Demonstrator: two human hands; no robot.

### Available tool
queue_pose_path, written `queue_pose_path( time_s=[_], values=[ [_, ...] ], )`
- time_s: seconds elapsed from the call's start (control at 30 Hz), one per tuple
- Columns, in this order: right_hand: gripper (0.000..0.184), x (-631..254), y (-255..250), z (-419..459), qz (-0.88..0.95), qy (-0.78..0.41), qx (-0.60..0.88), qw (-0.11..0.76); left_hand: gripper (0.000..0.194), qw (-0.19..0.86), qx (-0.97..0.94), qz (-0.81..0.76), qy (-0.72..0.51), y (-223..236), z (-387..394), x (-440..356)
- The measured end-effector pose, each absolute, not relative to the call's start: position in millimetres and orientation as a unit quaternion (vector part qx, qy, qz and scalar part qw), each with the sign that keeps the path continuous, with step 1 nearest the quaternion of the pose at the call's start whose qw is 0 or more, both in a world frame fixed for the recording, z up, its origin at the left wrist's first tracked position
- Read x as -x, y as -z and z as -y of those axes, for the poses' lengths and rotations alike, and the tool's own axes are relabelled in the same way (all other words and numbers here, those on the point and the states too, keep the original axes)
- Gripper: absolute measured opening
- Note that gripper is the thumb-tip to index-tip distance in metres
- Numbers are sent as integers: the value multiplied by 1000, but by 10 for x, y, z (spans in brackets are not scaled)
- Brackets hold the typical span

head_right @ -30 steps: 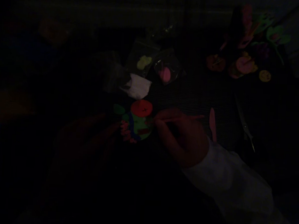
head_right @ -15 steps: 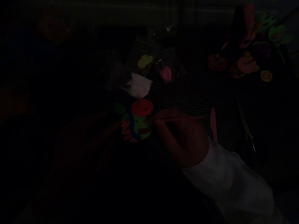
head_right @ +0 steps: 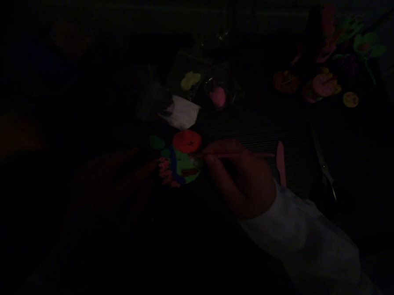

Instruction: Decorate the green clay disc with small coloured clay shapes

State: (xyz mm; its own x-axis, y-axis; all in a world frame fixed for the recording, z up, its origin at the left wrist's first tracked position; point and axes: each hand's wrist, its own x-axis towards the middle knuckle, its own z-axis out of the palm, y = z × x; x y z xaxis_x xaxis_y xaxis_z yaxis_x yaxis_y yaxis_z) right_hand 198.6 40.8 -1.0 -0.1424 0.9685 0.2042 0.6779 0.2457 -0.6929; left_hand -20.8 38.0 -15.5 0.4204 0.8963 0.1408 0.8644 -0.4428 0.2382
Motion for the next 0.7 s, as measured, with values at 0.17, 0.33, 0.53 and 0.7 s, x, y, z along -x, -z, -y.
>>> queue_pose_path(
  time_s=[0.17, 0.33, 0.53, 0.7],
  values=[
    [17, -1984, 0, -411, 739, -227, 555, 307, 42, 66, -839, -524, -133, 135, -381, 194],
    [18, -1979, 2, -414, 741, -238, 550, 303, 42, 79, -833, -530, -134, 116, -378, 186],
    [18, -1984, 3, -420, 733, -236, 554, 316, 41, 76, -833, -533, -125, 128, -374, 193],
    [17, -1982, -9, -425, 749, -215, 548, 304, 39, 68, -836, -531, -119, 117, -376, 181]
  ],
)
